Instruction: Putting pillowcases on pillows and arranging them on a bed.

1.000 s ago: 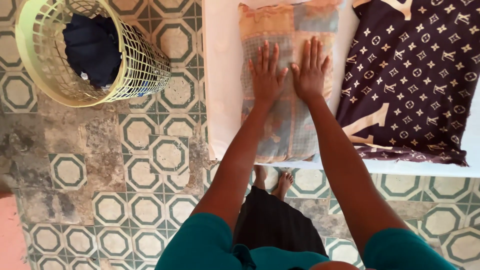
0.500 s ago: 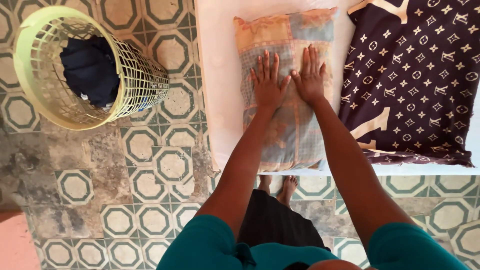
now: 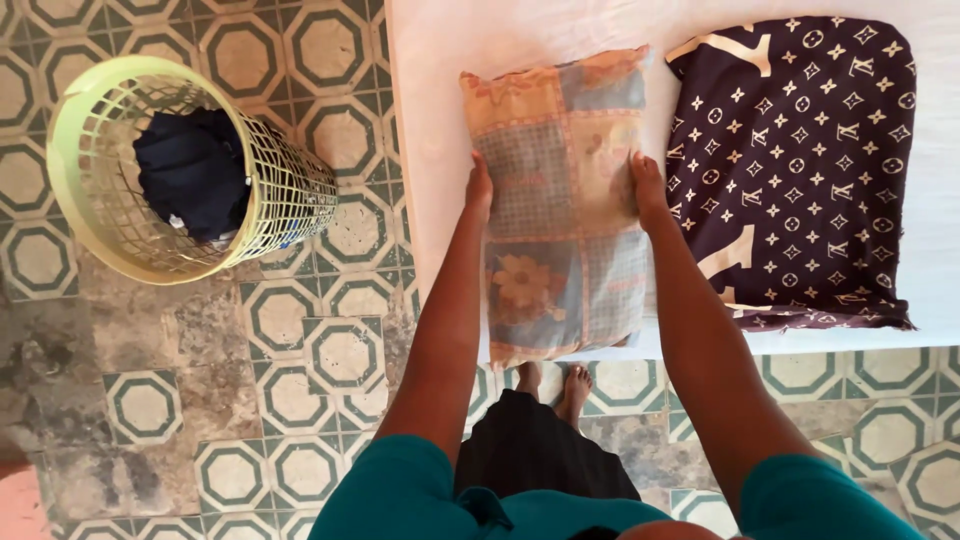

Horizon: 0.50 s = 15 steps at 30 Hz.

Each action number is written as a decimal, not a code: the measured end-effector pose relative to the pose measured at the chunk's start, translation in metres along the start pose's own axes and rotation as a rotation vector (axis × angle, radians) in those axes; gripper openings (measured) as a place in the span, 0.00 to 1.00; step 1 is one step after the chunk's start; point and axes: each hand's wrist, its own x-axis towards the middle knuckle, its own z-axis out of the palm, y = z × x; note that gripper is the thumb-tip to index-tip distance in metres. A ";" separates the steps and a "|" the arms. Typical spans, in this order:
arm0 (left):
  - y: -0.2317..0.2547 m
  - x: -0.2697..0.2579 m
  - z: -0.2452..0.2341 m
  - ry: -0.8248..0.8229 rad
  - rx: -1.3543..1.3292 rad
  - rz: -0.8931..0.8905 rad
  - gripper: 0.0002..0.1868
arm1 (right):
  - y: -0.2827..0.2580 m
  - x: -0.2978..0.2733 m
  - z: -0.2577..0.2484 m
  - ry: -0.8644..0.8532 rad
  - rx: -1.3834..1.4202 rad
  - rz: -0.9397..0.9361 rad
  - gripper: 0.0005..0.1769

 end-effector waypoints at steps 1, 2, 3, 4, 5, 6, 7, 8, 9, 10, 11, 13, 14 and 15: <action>-0.028 0.017 0.008 -0.116 -0.004 0.007 0.53 | 0.002 -0.009 -0.004 -0.057 -0.905 -0.179 0.37; -0.041 0.042 0.027 -0.233 -0.008 0.014 0.54 | 0.004 -0.019 -0.007 -0.114 -1.810 -0.361 0.34; -0.034 0.030 0.027 -0.236 -0.008 0.015 0.54 | 0.009 -0.028 -0.010 -0.115 -1.810 -0.365 0.34; -0.026 0.017 0.025 -0.212 0.069 -0.002 0.51 | 0.015 -0.038 -0.013 -0.135 -2.070 -0.396 0.33; -0.014 0.007 0.024 -0.186 0.144 -0.012 0.48 | 0.024 -0.045 -0.013 -0.164 -2.330 -0.428 0.32; -0.001 -0.011 0.017 -0.186 0.142 -0.004 0.48 | 0.023 -0.052 -0.016 -0.172 -2.328 -0.434 0.32; 0.013 -0.028 0.009 -0.156 0.120 -0.020 0.44 | 0.025 -0.057 -0.017 -0.212 -2.290 -0.420 0.34; 0.028 -0.046 0.001 -0.126 0.099 -0.037 0.41 | 0.027 -0.063 -0.018 -0.252 -2.252 -0.405 0.36; 0.036 -0.059 -0.005 -0.123 0.100 -0.027 0.41 | 0.028 -0.071 -0.017 -0.262 -2.246 -0.408 0.36; 0.044 -0.072 -0.012 -0.099 0.082 0.007 0.38 | 0.028 -0.079 -0.016 -0.278 -2.266 -0.445 0.40; 0.050 -0.086 -0.019 -0.078 0.067 0.042 0.36 | 0.028 -0.089 -0.017 -0.292 -2.284 -0.483 0.43; 0.081 -0.123 -0.041 -0.088 0.030 0.059 0.35 | 0.049 -0.125 -0.013 -0.331 -2.283 -0.518 0.45; 0.097 -0.141 -0.051 -0.099 -0.011 0.066 0.34 | 0.060 -0.144 -0.011 -0.363 -2.290 -0.548 0.47; 0.117 -0.158 -0.065 -0.098 -0.007 0.077 0.34 | 0.073 -0.160 -0.003 -0.372 -2.280 -0.553 0.47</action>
